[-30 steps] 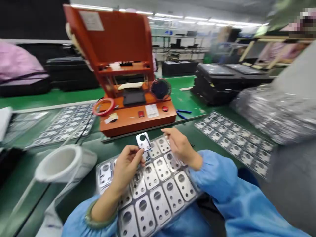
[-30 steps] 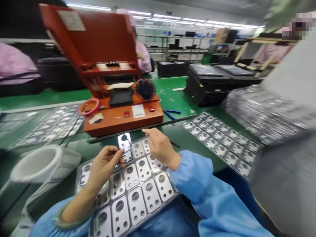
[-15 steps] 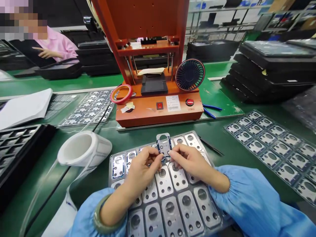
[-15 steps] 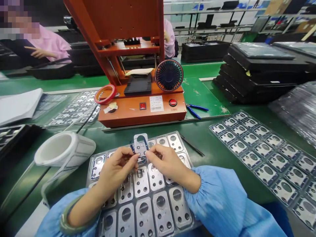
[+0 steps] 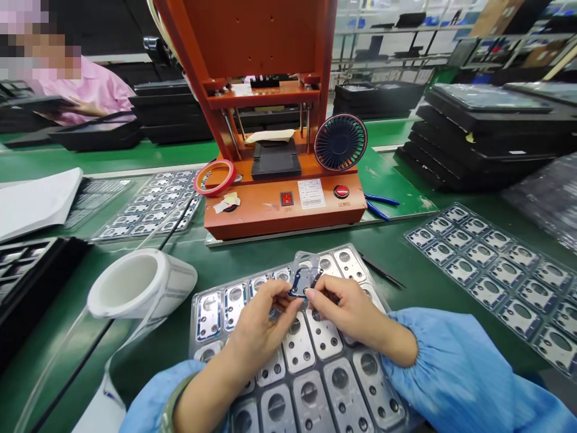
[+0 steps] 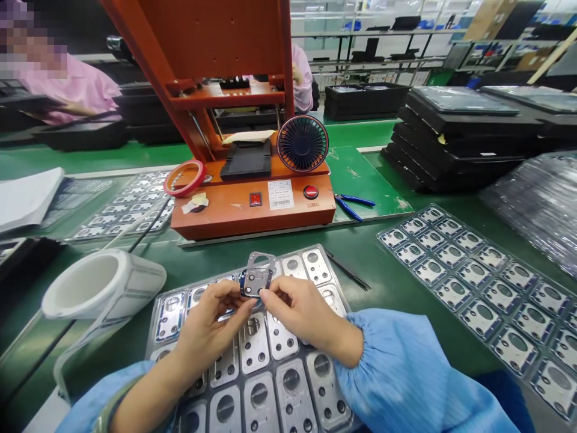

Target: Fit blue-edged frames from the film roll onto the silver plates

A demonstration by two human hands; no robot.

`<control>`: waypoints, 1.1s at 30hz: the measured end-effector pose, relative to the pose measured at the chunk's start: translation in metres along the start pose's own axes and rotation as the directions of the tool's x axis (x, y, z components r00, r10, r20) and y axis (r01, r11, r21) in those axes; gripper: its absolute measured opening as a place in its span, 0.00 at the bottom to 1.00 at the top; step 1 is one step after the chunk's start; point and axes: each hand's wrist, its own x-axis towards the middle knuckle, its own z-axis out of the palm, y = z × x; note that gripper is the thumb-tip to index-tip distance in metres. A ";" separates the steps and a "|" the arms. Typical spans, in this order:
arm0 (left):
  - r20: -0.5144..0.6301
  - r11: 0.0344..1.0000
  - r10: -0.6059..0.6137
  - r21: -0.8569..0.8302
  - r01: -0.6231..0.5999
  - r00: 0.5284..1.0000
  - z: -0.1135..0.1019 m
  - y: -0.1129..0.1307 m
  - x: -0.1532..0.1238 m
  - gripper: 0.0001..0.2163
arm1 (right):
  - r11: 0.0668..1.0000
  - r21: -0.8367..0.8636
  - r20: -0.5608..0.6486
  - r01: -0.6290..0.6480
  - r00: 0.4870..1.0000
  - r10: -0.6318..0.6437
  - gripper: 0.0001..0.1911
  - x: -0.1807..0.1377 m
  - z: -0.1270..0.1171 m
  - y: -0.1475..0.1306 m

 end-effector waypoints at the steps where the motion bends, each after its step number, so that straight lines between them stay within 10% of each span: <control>1: 0.000 1.000 0.003 0.014 -0.003 1.000 0.000 0.001 0.000 0.10 | 1.000 -0.006 -0.007 0.009 1.000 -0.009 0.14 -0.001 0.000 -0.001; 25: -0.025 0.996 0.061 -0.060 -0.062 0.998 0.006 -0.003 -0.003 0.20 | 1.000 0.025 0.032 0.008 0.999 -0.009 0.12 0.000 0.003 0.004; 33: -0.057 0.951 -0.173 -0.270 0.152 0.983 0.008 0.010 0.002 0.21 | 0.998 0.053 0.036 -0.033 0.999 0.032 0.13 0.000 0.003 0.000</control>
